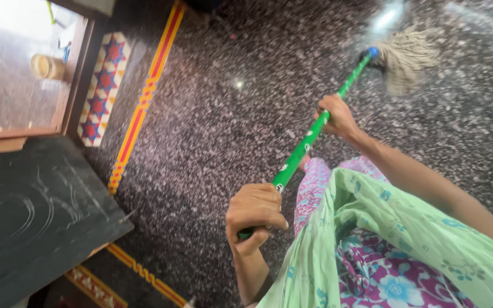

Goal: The person mops the floor with a mop, moving the mop head across the dark stone surface near a doorway and around a wooden cabinet.

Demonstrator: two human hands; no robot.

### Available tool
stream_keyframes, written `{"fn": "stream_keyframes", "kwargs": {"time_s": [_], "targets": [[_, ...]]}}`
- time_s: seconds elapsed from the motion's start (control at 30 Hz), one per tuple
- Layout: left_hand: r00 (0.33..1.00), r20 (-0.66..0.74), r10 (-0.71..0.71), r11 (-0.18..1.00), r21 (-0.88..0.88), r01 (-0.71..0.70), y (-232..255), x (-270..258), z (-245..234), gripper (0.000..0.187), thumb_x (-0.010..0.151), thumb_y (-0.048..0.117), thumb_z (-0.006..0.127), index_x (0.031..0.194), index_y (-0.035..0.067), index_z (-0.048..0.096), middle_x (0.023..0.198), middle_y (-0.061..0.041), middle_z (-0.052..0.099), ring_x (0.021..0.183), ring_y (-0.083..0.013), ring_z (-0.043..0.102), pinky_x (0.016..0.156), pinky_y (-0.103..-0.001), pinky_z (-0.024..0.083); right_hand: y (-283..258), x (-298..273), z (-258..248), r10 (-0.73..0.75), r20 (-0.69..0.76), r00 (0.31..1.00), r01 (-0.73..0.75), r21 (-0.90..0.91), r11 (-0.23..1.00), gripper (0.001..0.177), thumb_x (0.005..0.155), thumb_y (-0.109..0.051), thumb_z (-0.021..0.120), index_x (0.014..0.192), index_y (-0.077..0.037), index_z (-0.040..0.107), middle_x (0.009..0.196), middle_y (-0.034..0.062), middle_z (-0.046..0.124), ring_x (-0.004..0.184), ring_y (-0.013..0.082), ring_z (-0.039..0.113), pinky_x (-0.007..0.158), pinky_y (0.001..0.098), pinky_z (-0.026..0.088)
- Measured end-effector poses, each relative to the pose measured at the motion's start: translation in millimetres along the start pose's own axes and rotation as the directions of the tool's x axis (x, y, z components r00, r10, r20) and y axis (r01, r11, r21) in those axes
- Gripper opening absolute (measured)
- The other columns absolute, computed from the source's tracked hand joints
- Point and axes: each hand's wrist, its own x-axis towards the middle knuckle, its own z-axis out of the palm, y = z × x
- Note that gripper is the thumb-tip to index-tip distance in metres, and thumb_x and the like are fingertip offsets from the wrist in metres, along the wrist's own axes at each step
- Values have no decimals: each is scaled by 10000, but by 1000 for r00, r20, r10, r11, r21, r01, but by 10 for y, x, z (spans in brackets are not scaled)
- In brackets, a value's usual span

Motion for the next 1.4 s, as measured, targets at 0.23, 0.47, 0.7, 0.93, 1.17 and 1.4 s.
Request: {"fn": "stream_keyframes", "kwargs": {"time_s": [0.23,0.47,0.7,0.93,1.17,1.4], "targets": [[979,-171,108,965,253,-62,542,-329,-389,177,729,139,578,690,-4,675,514,10,460,410,-171,432,505,-363,406,-604,770,1318,-201,137,970,182,137,974,167,796,-128,753,788,-133,586,778,53,598,810,295,604,772,437,456],[990,138,34,891,444,-92,933,-396,-544,190,769,152,613,770,-29,669,558,-19,452,462,-204,480,535,-374,469,-1467,1074,1772,-231,411,882,139,240,961,245,855,-305,759,840,-101,623,985,93,640,949,303,633,796,443,538],[984,145,101,736,655,-172,1180,-282,-454,91,802,124,659,773,39,646,549,-11,553,486,-147,603,627,-334,611,-1627,784,1698,-186,565,804,90,194,977,355,876,-398,762,786,-97,595,893,91,649,937,320,647,754,475,536],[888,243,390,827,332,-453,772,-302,-641,274,994,163,508,802,-9,602,530,-46,602,452,-160,632,564,-378,609,-966,330,1199,-145,326,934,153,2,988,182,754,-225,759,896,-168,661,869,60,664,889,282,679,737,445,568],[952,-108,286,957,85,-278,249,-623,156,550,999,551,578,761,55,610,522,-9,559,445,-152,588,552,-350,549,-424,-899,211,-35,190,981,48,-64,997,405,650,-255,856,992,-132,677,924,82,682,892,335,665,714,470,555],[953,169,253,967,-40,-250,-327,-863,1312,465,1000,506,622,771,101,616,656,-24,629,653,-222,695,640,-373,569,-333,-2317,-839,241,-175,955,-279,-245,928,150,881,-208,780,878,-148,643,850,35,667,833,269,680,721,403,562]]}}
